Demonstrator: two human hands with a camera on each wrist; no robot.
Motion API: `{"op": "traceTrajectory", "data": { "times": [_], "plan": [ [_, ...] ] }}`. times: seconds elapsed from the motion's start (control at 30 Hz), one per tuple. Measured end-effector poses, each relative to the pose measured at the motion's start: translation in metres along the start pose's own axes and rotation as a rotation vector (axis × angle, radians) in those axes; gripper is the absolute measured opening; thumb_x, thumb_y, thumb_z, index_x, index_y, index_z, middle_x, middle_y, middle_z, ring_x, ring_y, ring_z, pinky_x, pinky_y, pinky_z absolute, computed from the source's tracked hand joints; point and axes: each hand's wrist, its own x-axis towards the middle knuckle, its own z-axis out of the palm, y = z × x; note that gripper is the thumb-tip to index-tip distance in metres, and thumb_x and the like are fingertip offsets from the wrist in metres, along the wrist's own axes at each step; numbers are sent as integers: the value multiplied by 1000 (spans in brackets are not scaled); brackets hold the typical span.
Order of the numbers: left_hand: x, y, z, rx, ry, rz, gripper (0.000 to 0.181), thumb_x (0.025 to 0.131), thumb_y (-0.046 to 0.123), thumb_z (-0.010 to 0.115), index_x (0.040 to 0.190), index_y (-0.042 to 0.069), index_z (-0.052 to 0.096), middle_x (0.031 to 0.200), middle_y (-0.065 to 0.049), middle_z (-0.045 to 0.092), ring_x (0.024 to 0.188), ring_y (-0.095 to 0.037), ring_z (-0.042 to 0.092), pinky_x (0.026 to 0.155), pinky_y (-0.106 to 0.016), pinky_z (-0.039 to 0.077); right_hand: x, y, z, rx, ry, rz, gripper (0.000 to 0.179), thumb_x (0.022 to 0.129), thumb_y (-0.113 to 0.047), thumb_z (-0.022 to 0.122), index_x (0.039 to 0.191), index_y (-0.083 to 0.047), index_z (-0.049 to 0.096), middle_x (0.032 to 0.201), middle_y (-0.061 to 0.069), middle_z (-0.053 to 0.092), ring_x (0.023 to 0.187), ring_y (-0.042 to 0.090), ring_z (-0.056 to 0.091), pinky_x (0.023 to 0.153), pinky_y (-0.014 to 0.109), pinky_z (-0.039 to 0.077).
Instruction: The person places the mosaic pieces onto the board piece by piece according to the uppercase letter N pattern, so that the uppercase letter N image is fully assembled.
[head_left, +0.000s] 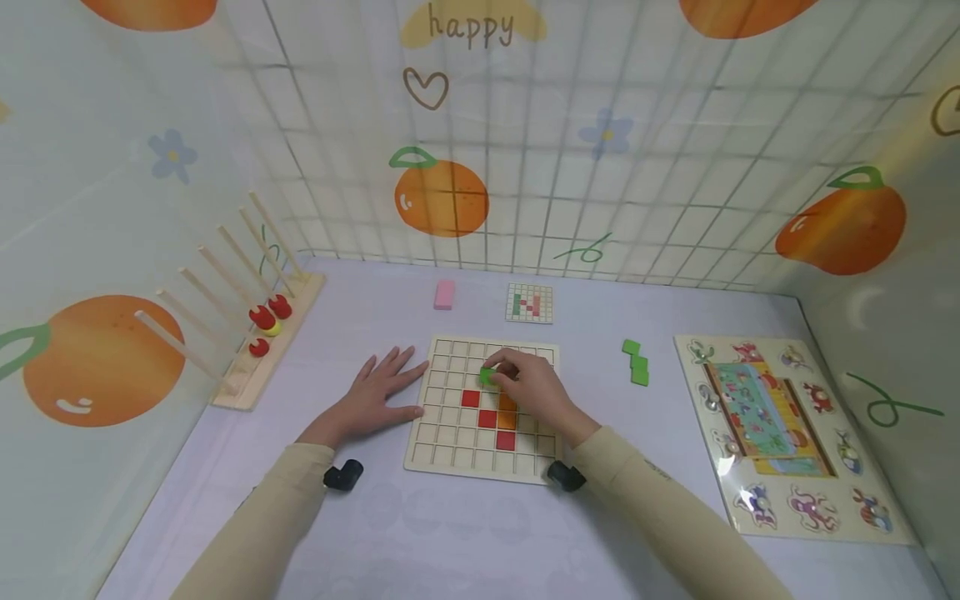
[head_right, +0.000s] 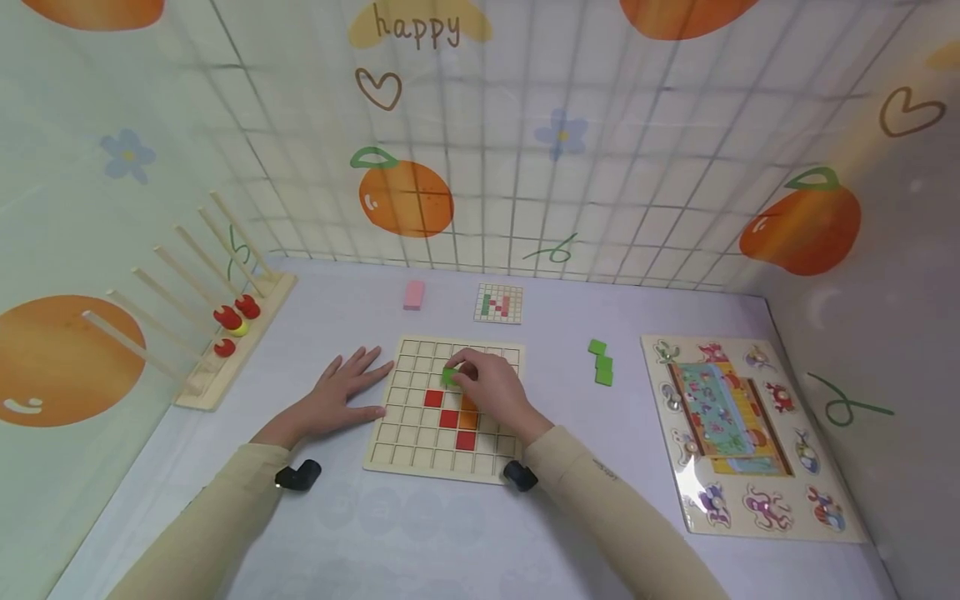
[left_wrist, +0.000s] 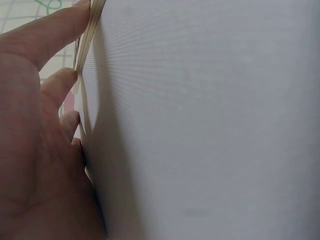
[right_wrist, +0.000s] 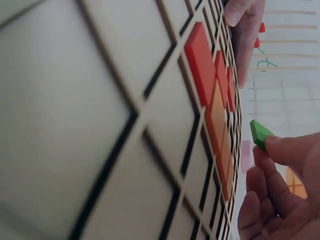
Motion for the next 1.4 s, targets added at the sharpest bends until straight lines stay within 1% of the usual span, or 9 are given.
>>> {"op": "traceTrajectory", "data": {
  "times": [0.17,0.37,0.5,0.63,0.73,0.83,1.0,1.23,1.4],
  "plan": [
    [-1,1,-1,2,-4,-8,82,93,61,63,161,27,33,171,-4,13,157,-29,1,124,-55,-4,8,-7,11,-29,-20,-17,15,98,-19,71,112,-23,73,85,-8,66,77,14,57,69,29,49],
    [-2,2,-3,-8,-7,2,81,93,60,64,160,26,34,171,-6,13,157,-31,2,124,-56,-4,14,-15,20,-50,-53,-21,16,98,-19,70,114,-23,72,90,-7,69,81,13,58,76,30,51],
    [-1,1,-3,-5,-9,6,81,94,60,63,161,26,33,171,-5,13,157,-31,2,124,-55,-4,17,-20,23,-55,-67,-33,16,98,-19,70,114,-22,72,93,-6,70,83,13,61,81,31,52],
    [-1,0,-2,-4,-10,7,81,94,61,62,161,26,33,171,-5,13,157,-31,2,124,-56,-4,19,-21,26,-79,-86,-33,17,99,-21,69,115,-22,72,95,-6,72,83,11,62,79,31,53],
    [-1,0,-2,-10,-5,6,81,94,61,63,161,26,34,171,-5,13,157,-30,2,124,-55,-5,21,-21,30,-112,-98,-28,17,99,-23,69,116,-25,72,96,-7,72,83,10,62,79,29,53],
    [-1,-1,-2,-14,1,8,81,94,60,63,160,25,34,171,-5,14,157,-31,3,124,-56,-4,24,-21,35,-139,-97,-31,17,99,-23,69,116,-26,72,98,-7,73,84,10,62,80,29,53],
    [-2,0,-2,-3,1,10,81,94,60,63,160,25,34,171,-6,14,157,-31,3,123,-57,-4,27,-23,40,-155,-88,-48,17,98,-20,70,115,-24,72,98,-6,73,87,9,63,82,31,55],
    [-2,1,-2,-4,3,9,81,93,59,65,160,25,35,170,-6,14,157,-32,4,124,-57,-3,29,-27,41,-180,-70,-69,13,96,-16,73,108,-20,74,95,-7,68,87,12,58,78,28,52],
    [-2,0,-2,-4,-5,7,81,93,60,64,160,25,34,171,-5,14,157,-31,3,124,-56,-4,29,-27,41,-199,-70,-70,15,93,-15,75,108,-19,75,98,-6,67,90,12,57,81,28,52]
  ]
}}
